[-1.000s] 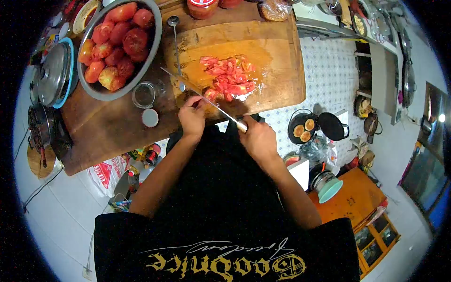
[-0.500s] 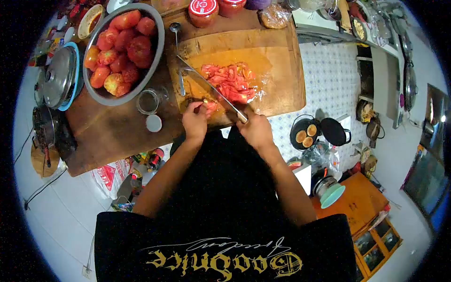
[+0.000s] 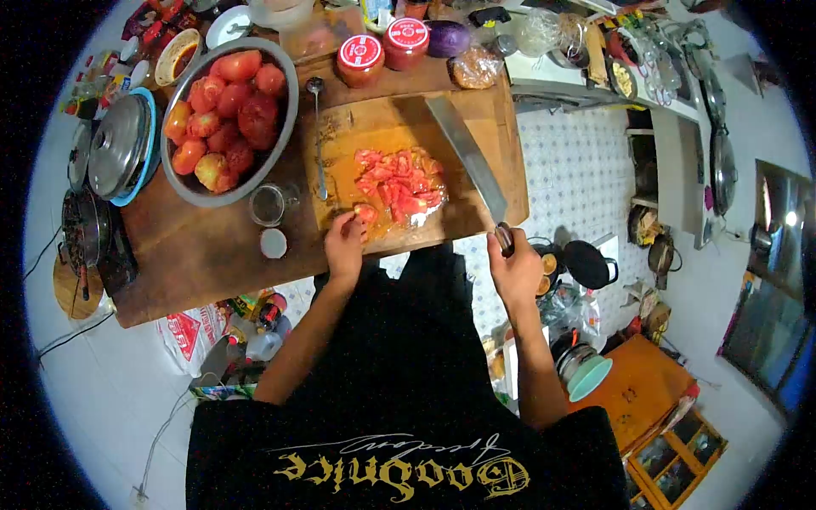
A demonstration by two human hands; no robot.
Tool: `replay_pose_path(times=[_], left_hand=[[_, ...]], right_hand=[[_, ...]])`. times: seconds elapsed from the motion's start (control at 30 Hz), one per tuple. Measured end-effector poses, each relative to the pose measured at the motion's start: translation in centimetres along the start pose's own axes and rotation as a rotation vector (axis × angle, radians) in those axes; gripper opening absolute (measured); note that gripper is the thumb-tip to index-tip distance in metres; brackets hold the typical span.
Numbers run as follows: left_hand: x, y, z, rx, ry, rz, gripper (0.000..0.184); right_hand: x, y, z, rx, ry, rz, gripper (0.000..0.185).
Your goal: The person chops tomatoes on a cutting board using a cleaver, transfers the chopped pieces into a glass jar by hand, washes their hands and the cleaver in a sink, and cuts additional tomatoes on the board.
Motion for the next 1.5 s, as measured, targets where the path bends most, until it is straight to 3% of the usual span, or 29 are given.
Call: replay_pose_path(times=[0.07,0.17,0.33,0.47,0.63,0.7,0.73,0.8,0.87,0.9,0.97,1.1,1.13,1.2,1.43,1.5], left_hand=[[-0.6,-1.1,-0.4,0.042,-0.029,-0.030,0.030],[-0.8,-2.2,-0.2,0.047,-0.036,-0.067,0.026],[-1.1,-1.9,-1.4,0.008,0.040,-0.091,0.029],[-2.4,-1.5,-2.5,0.080,0.007,-0.166,0.031],[-2.4,0.0,-1.2,0.004,0.104,-0.192,0.033],[-1.4,-0.1,-0.8,-0.014,0.135,-0.208,0.034],[-1.5,0.1,-1.9,-0.122,0.312,-0.207,0.035],[-1.9,0.6,-2.3,-0.236,0.475,-0.211,0.035],[-1.7,1.0,1.2,-0.043,0.252,-0.261,0.034],[-2.9,-1.2,-2.7,-0.059,0.404,-0.256,0.034],[-1.7,1.1,2.3,-0.128,0.316,-0.241,0.035],[-2.1,1.1,1.9,-0.263,0.268,-0.253,0.037],[-2.1,0.6,1.0,-0.260,0.272,-0.257,0.037],[-2.7,0.2,0.2,-0.040,0.217,-0.220,0.036],[-2.6,-0.4,-1.5,-0.110,0.222,-0.235,0.035],[-2.8,0.6,-1.1,-0.326,0.422,-0.115,0.034]], right_hand=[[-1.2,1.4,-2.3,0.161,0.081,-0.093,0.027],[-3.9,3.1,-4.9,0.237,-0.081,-0.046,0.030],[-7.1,4.4,-5.6,0.293,-0.015,-0.132,0.043],[-8.3,5.4,-6.7,0.212,0.103,-0.147,0.043],[-9.6,6.3,-9.8,0.221,0.173,0.101,0.039],[-4.9,5.6,-12.2,0.213,0.209,-0.037,0.035],[-4.1,3.6,-16.9,0.068,0.111,-0.056,0.032],[-6.4,-1.7,-28.3,-0.126,-0.281,0.421,0.033],[-6.5,-8.4,-36.9,-0.172,-0.462,0.832,0.032],[-5.8,-11.6,-39.8,-0.210,-0.468,0.965,0.032],[-3.9,-15.2,-42.5,-0.324,-0.435,1.071,0.032],[-0.8,-16.7,-44.5,-0.520,-0.366,1.031,0.032],[-0.5,-16.6,-44.5,-0.542,-0.347,1.015,0.032],[0.0,-16.0,-44.2,-0.567,-0.308,0.974,0.031],[-0.4,-14.2,-42.1,-0.552,-0.204,0.874,0.031],[-0.5,-14.3,-41.3,-0.554,-0.192,0.856,0.031]])
Point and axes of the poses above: each hand's wrist, its own y-axis towards the middle knuckle, its own x-axis out of the back of the hand, z = x × y, the point moved 6 cm from there along y, towards the middle knuckle, and after that the axes turned 6 degrees about -z, right-handed, at the moved point
